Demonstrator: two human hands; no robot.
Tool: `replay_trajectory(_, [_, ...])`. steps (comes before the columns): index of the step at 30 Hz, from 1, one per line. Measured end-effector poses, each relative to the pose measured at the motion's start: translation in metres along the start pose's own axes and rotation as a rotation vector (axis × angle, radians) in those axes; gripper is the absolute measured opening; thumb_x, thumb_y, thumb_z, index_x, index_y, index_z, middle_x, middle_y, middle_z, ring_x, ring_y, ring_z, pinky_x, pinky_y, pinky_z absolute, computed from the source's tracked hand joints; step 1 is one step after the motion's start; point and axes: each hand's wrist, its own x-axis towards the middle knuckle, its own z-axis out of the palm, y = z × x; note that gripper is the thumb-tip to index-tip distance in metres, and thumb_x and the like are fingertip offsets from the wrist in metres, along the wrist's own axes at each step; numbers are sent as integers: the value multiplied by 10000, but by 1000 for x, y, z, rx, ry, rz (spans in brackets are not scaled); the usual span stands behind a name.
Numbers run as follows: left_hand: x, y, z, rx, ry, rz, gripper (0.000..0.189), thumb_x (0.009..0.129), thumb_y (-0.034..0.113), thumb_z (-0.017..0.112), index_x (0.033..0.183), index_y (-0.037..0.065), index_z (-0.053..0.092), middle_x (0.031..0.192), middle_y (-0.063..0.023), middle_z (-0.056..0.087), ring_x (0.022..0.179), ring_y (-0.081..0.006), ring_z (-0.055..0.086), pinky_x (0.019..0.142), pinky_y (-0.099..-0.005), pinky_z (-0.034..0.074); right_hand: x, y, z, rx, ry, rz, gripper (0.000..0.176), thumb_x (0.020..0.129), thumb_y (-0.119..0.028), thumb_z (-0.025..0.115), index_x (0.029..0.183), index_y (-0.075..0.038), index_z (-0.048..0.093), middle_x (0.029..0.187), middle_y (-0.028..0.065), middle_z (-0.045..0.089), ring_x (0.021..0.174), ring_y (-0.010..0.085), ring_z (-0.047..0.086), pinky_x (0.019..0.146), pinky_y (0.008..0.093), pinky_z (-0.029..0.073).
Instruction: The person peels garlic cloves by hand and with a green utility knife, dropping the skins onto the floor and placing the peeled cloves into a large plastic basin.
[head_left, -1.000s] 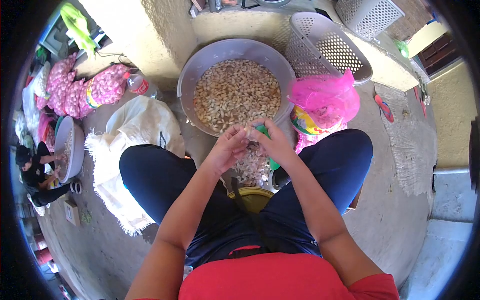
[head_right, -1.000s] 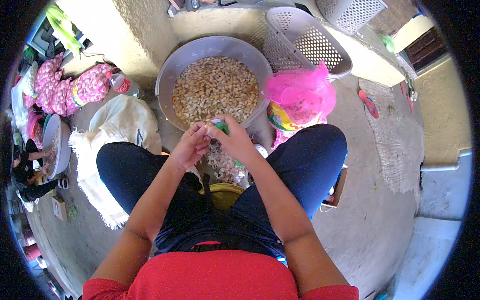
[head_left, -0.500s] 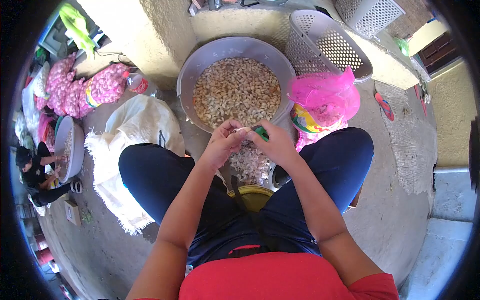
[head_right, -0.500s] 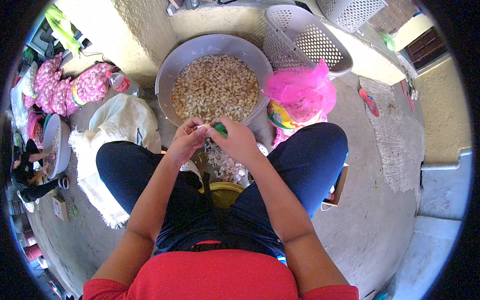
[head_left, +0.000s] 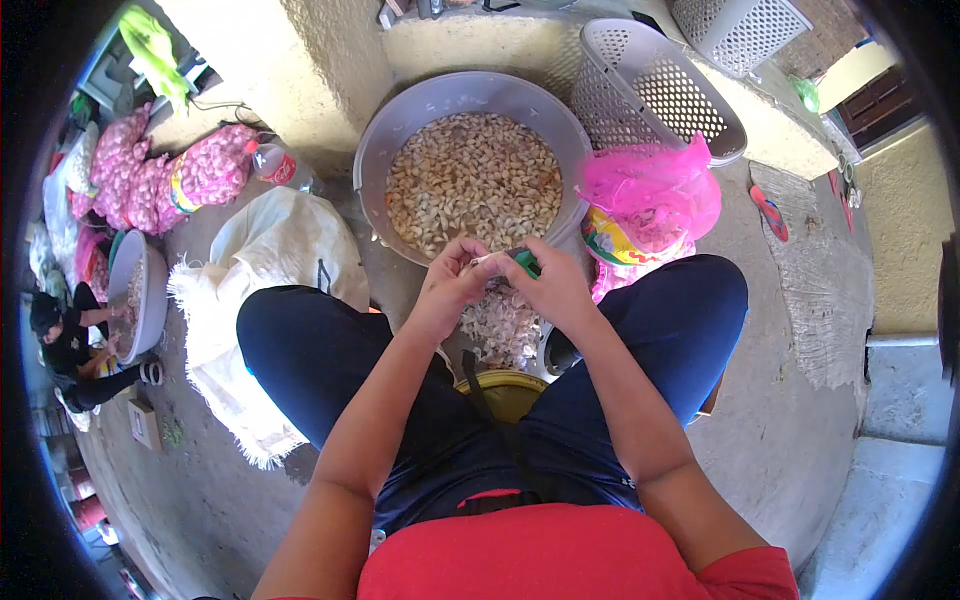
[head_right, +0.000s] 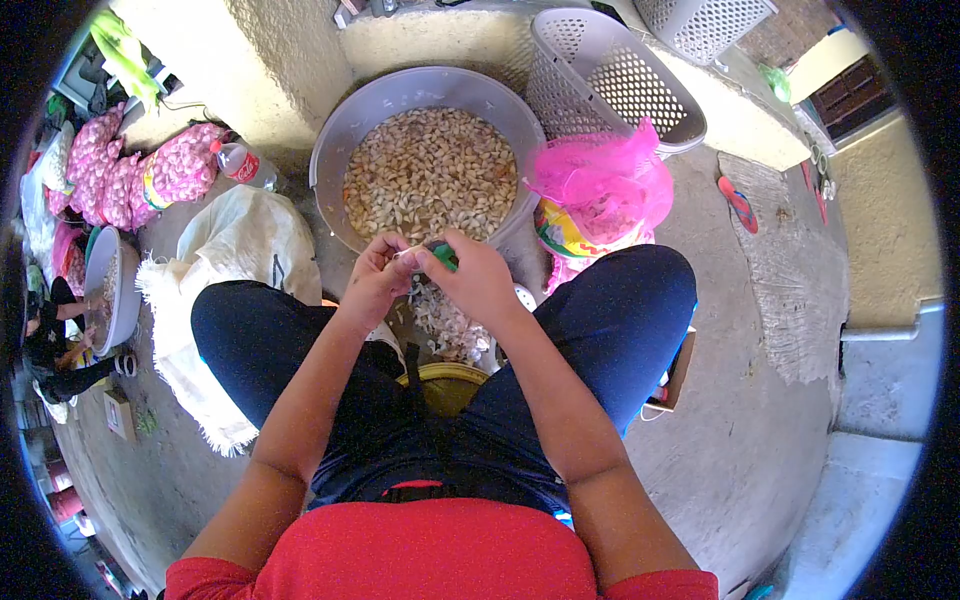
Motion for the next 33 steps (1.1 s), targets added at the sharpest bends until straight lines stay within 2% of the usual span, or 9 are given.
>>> replay_trajectory(13, [0,-7,3,-71,16,20,184,775,184,624,852,100,480,721,49,468,509,-11,341,444,-158,257,1,3,2,46,-10,-20,386,779,-386,539,751,-9,457,657,196,532,659,374,528,560,422,396])
replay_trajectory(16, [0,-5,0,16,8,25,146,801,116,574,875,95,450,702,29,454,524,-25,346,443,-166,269,0,2,0,-6,-6,-56,381,789,-383,525,748,-10,459,660,196,535,662,373,529,565,427,396])
replay_trajectory(19, [-2,-1,5,126,72,101,169,780,158,618,848,82,483,710,40,494,550,-11,388,467,-155,296,1,2,-2,-64,-11,-84,379,796,-384,513,746,-12,462,663,196,538,664,373,530,568,433,397])
replay_trajectory(25, [-1,-9,6,157,145,178,145,795,143,597,836,69,481,708,30,499,582,-10,400,491,-154,310,1,0,1,-183,-30,-112,371,801,-383,505,749,-17,471,667,190,545,671,367,538,570,428,405])
replay_trajectory(29, [0,-12,6,97,165,168,138,809,157,578,837,64,479,723,14,513,560,-16,390,478,-164,306,-2,-1,11,-138,8,-159,368,794,-379,518,752,-16,477,671,191,546,675,362,541,577,422,414])
replay_trajectory(33, [2,-12,0,-54,123,115,125,831,159,543,855,60,470,735,-11,533,523,-28,370,456,-174,292,0,3,10,-28,-24,-86,367,784,-379,539,773,-15,492,682,188,550,679,353,544,582,404,420])
